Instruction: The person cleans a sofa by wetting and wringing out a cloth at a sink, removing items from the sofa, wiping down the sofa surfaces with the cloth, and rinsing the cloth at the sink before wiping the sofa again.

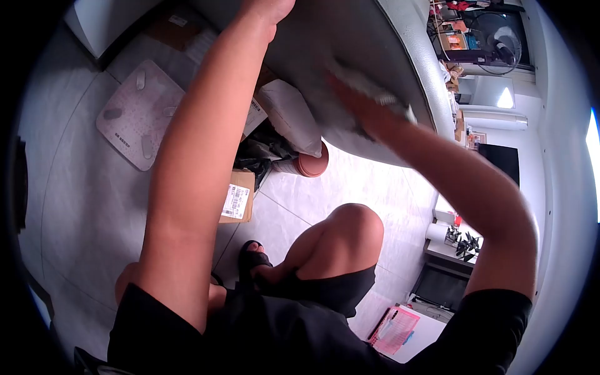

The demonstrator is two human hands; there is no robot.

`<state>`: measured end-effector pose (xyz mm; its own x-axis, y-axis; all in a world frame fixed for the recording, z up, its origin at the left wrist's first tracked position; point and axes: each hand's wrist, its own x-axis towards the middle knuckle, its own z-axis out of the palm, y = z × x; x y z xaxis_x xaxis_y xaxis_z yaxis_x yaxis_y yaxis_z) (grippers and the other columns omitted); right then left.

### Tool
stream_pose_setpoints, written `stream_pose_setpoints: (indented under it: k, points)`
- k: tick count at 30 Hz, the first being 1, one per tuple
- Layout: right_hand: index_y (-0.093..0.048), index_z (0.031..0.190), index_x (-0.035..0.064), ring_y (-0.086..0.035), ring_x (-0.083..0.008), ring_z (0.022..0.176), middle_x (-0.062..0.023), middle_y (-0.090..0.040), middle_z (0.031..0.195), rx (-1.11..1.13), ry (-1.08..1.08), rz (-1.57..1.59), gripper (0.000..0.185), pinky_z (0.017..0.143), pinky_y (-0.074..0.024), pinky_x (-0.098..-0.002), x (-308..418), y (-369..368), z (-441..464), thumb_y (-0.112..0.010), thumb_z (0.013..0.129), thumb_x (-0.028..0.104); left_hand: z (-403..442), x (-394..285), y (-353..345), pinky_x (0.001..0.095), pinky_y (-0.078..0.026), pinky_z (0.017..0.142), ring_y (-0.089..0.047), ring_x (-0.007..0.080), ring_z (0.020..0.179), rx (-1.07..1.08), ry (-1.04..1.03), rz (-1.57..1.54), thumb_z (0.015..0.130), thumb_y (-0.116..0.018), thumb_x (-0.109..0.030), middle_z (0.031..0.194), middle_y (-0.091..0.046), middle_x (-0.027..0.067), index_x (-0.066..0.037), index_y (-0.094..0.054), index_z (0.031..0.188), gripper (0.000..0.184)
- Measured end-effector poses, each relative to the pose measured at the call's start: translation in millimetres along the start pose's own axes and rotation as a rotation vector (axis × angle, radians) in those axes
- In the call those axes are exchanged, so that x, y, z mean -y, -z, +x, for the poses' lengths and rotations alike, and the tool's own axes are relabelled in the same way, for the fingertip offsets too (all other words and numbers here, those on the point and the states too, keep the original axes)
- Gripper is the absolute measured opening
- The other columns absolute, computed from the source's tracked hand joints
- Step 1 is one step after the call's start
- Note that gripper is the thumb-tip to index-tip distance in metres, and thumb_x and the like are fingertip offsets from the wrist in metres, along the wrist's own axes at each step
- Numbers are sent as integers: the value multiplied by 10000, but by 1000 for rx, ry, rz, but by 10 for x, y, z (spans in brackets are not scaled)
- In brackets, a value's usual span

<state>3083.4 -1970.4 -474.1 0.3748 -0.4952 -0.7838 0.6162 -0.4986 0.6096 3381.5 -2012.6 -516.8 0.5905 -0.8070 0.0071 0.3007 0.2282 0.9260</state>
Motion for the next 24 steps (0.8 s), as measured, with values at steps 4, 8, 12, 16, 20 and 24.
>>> stream_pose_setpoints:
  k: [4,8,12,16,20,24]
  points:
    - [-212,1663,112,-250,-300,1588,-127,-119,1754,-6,442,-790,777,1313,-221,-424,955,-422,-468,-593,987,161,-36,-88,55,451,-275,1271,-268,444,1554,20,80,109,889,-756,-592,1664,-234,342,-13,-165,1659,1130]
    - [-210,1664,126,-256,-297,1582,-120,-133,1748,13,391,-674,746,1310,-226,-427,1149,-248,-362,-557,1008,204,21,67,17,453,-251,1281,-233,447,1566,6,20,110,888,-741,-618,1672,-196,350,-14,-140,1662,1151]
    - [-208,1664,140,-261,-295,1576,-114,-148,1743,-11,181,-266,717,1307,-232,-431,1055,153,307,-521,1028,248,31,77,-10,458,-236,1286,-212,451,1571,25,101,90,886,-744,-615,1673,-191,352,0,-137,1658,1158]
    - [-205,1665,154,-267,-292,1570,-108,-162,1738,-135,-36,213,691,1304,-237,-434,946,554,1129,-486,1049,292,77,159,19,471,-231,1286,-209,464,1569,38,19,102,896,-733,-609,1676,-170,356,-5,-133,1660,1144]
    - [-203,1665,167,-272,-289,1564,-102,-177,1733,-236,-129,369,667,1301,-243,-437,925,770,1539,-450,1069,335,-64,57,69,474,-247,1277,-237,464,1559,27,83,94,906,-723,-604,1657,-219,362,25,-149,1647,1129]
    - [-201,1666,181,-278,-287,1558,-96,-191,1727,-194,-138,138,646,1298,-248,-440,867,694,1508,-414,1089,379,83,403,90,481,-318,1240,-372,474,1492,-69,-105,72,909,-718,-612,1592,-364,363,77,-229,1610,1098]
